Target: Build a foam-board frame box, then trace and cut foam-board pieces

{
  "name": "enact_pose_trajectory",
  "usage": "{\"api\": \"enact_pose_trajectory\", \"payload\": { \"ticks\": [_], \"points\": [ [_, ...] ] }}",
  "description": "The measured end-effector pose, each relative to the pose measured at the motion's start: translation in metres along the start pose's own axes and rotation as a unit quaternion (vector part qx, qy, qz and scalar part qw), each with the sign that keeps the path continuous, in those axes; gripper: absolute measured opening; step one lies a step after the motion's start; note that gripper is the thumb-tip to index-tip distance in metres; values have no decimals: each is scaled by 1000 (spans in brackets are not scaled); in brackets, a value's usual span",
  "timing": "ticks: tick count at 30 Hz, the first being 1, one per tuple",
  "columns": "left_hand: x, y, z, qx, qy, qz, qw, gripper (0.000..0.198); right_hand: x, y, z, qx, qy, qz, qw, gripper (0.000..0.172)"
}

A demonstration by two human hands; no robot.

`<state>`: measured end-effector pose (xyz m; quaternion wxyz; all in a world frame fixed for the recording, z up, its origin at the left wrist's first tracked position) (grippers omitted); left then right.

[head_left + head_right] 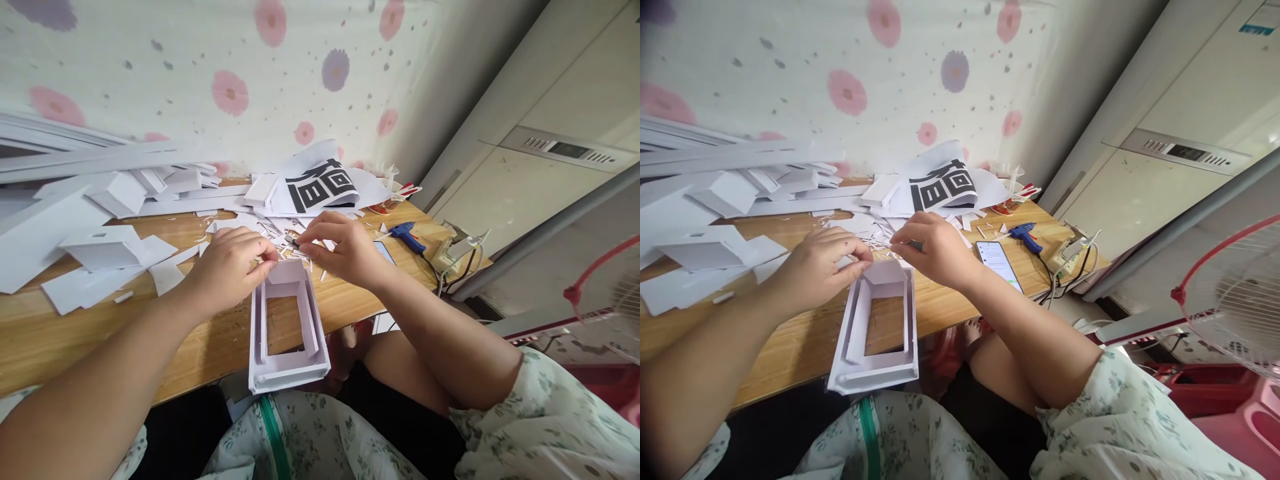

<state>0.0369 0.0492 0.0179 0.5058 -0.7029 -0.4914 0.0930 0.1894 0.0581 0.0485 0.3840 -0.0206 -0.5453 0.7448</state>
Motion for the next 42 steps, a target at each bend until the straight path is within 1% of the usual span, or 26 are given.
{"api": "enact_pose_trajectory", "payload": {
  "ticks": [2,6,11,13,16,23,28,33,42],
  "points": [
    [0,-1,1,-2,1,-2,1000,12,1,2,1,2,-4,0,1000,10],
    [-1,-4,0,13,13,-12,1000,13,1,4,7,-8,-38,-11,999,9],
    [-1,-1,-4,96,10,23,995,20,-1,9,8,-27,-66,-17,997,9],
    [-1,-1,-6,114,15,26,993,22,-1,11,7,-31,-67,-14,997,9],
    [-2,0,-7,125,20,26,992,22,0,14,7,-33,-61,-5,998,9],
    [-2,1,-7,125,13,31,992,19,3,23,6,-45,-22,41,998,8],
    [-1,1,-7,126,12,40,991,20,5,27,6,-52,-5,51,997,7],
    [-2,1,-7,130,18,36,991,19,6,29,4,-53,11,55,997,7],
    [-1,8,-7,121,27,36,992,19,4,35,-2,-51,46,71,995,6]
  ]
}}
Point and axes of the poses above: each hand's wrist, its own x-axis towards the middle knuckle, its own y-axis out of the palm, z = x × y, the point moved 7 cm from there along x, towards the middle knuckle, and after that the axes turned 12 degrees about z, right-handed, at the moved point
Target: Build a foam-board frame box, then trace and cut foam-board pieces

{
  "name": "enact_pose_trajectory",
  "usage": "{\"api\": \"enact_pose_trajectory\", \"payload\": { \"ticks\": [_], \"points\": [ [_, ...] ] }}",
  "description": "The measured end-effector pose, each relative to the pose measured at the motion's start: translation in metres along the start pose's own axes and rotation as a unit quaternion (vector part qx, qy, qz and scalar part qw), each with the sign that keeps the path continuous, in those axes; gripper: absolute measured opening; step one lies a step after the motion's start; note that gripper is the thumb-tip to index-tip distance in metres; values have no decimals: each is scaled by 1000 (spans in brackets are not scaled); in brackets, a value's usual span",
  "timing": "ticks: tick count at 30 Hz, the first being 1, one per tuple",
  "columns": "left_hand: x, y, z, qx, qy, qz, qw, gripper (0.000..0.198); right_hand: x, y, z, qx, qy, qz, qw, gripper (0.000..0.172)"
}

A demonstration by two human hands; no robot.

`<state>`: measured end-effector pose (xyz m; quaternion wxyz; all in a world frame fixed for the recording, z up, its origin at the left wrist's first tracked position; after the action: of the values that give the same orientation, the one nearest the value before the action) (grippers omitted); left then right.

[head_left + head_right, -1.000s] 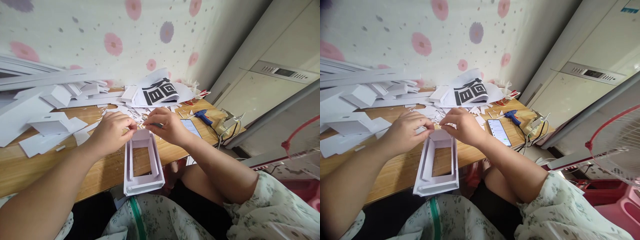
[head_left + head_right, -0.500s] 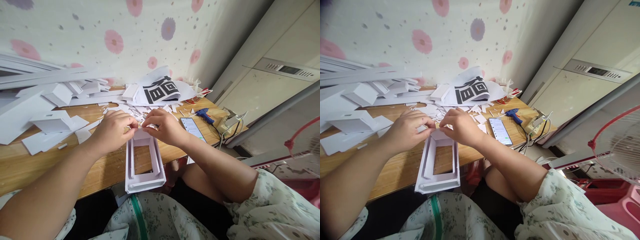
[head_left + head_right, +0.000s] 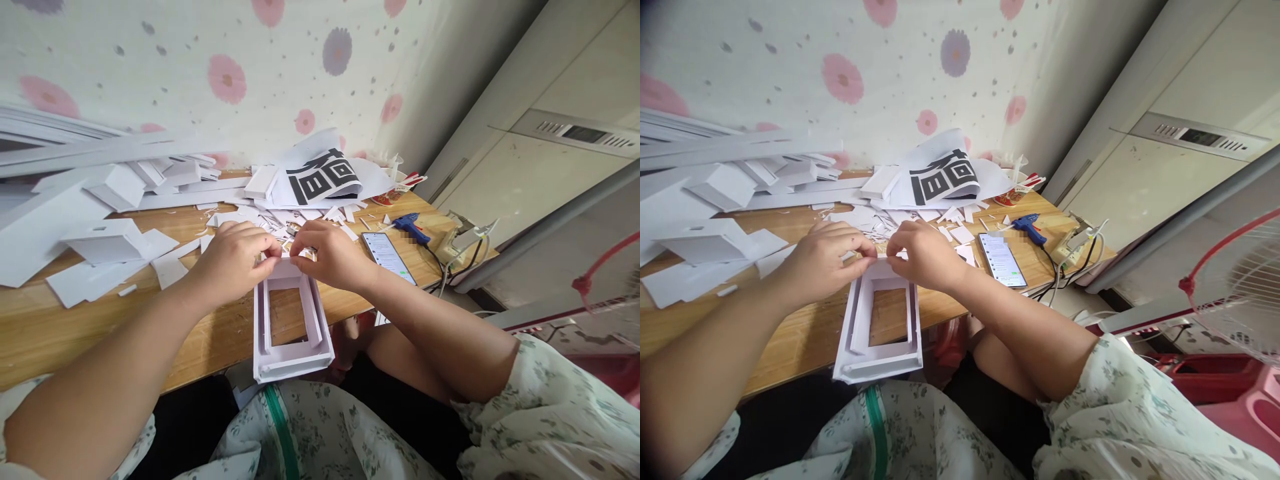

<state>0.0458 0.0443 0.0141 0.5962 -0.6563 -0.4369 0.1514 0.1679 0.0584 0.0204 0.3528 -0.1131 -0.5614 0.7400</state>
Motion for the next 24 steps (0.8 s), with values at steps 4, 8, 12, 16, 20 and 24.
{"api": "enact_pose_trajectory", "payload": {
  "ticks": [4,8,12,16,20,24],
  "points": [
    [1,6,3,1,-9,11,1000,18,1,4,1,-6,-2,13,1000,5],
    [3,9,11,-45,-30,49,997,20,4,11,0,-15,8,31,999,10],
    [2,0,27,-112,-102,67,986,22,3,16,0,-20,17,41,999,14],
    [-1,-1,37,-88,-128,136,979,24,1,17,-3,-1,27,31,999,14],
    [-5,9,41,-75,-114,201,970,21,0,19,-5,4,24,29,999,15],
    [-6,13,44,-79,-113,206,969,19,0,25,-6,6,25,36,999,16]
  ]
}}
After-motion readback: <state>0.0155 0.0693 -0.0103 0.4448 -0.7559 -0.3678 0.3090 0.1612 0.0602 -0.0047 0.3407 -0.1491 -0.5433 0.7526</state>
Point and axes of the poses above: each hand's wrist, its own x-axis towards the middle knuckle, its own y-axis out of the palm, z = x × y, the point moved 7 cm from there along x, towards the middle knuckle, and after that the axes turned 12 degrees about z, right-handed, at the moved point
